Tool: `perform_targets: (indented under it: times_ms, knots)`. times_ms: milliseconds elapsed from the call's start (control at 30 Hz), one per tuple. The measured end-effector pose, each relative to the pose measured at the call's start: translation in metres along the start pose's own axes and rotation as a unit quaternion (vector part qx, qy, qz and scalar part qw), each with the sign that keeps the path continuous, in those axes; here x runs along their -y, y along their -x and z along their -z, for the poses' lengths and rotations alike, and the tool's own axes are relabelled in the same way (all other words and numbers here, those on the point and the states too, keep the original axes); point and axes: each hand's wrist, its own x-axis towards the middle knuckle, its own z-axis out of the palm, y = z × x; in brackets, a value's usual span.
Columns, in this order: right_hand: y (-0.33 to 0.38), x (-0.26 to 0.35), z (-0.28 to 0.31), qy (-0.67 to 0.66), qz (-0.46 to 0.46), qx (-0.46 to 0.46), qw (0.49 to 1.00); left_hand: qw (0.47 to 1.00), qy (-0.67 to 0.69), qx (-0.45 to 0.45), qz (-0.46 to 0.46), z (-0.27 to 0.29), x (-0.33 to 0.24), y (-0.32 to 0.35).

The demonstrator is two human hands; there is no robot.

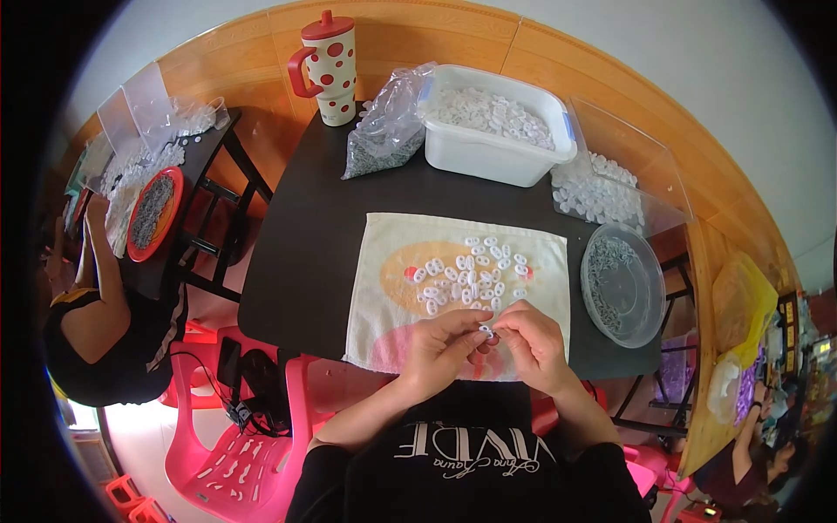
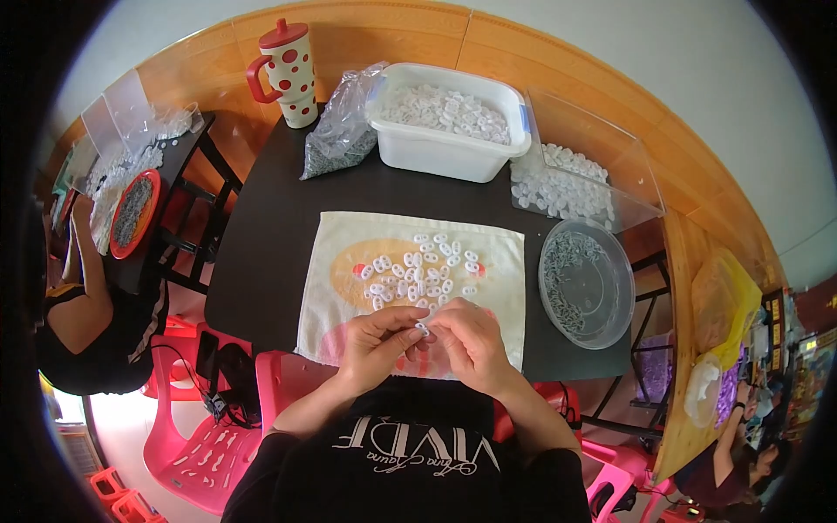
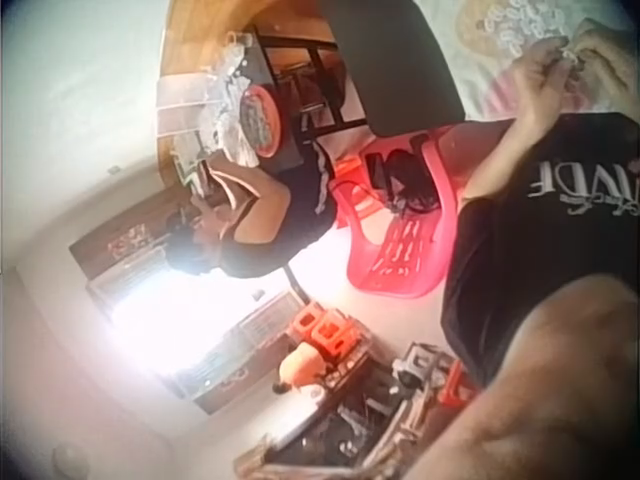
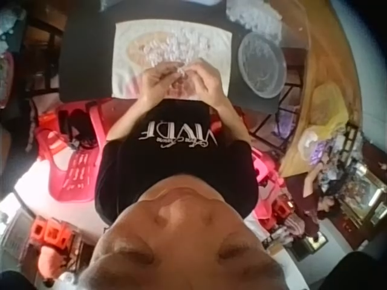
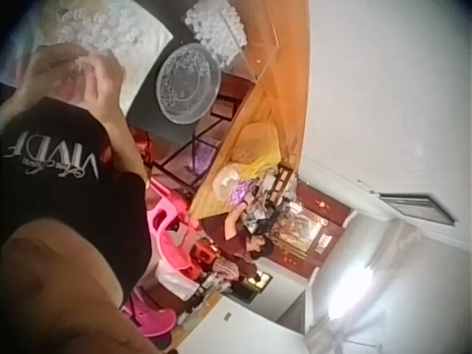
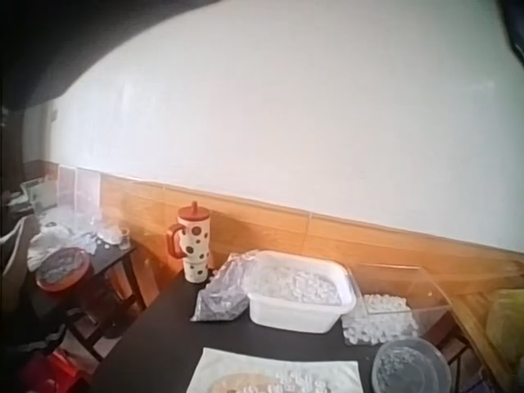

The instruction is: Sorting and inspecting small white plastic circular rings on a towel-covered table.

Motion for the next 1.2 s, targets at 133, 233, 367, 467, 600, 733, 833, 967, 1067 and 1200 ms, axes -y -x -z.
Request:
perform_targets:
  times_ms: [133,233,367,467,600,733,833,967,1067,1200]
  knots:
    - [0.0,0.0,0.002,0.012,0.014,0.02,1.0,1.0,0.01,0.006,0.01,0.0,0.0,0.0]
    - [0.0,0.0,0.001,0.013,0.014,0.015,1.0,1.0,0.012,0.005,0.011,0.0,-0.001,0.0]
    - [0.0,0.001,0.001,0.018,0.013,0.001,1.0,1.0,0.01,0.006,0.009,-0.001,-0.003,0.001]
    - [-0.001,0.0,-0.001,0.017,0.015,-0.002,1.0,1.0,0.009,0.004,0.002,-0.002,-0.003,0.001]
    - [-0.002,0.001,0.0,0.031,0.022,0.006,0.999,1.0,0.009,0.001,-0.003,-0.003,-0.001,0.001]
    - [-0.003,0.002,-0.001,0.079,0.046,0.024,0.996,0.997,-0.069,-0.021,-0.039,-0.004,-0.001,0.003]
    - [-0.003,0.003,0.0,0.102,0.04,0.046,0.993,0.986,-0.14,-0.031,-0.086,-0.007,-0.001,0.004]
    - [0.002,0.002,-0.002,0.097,0.003,0.077,0.992,0.973,-0.189,-0.041,-0.128,-0.008,0.001,0.005]
    - [0.007,-0.008,-0.002,0.02,-0.033,0.072,0.997,0.982,-0.17,-0.013,-0.081,-0.002,-0.001,0.002]
    - [0.013,-0.015,0.014,-0.071,-0.138,0.01,0.988,0.998,-0.059,-0.007,-0.001,0.004,0.007,0.0]
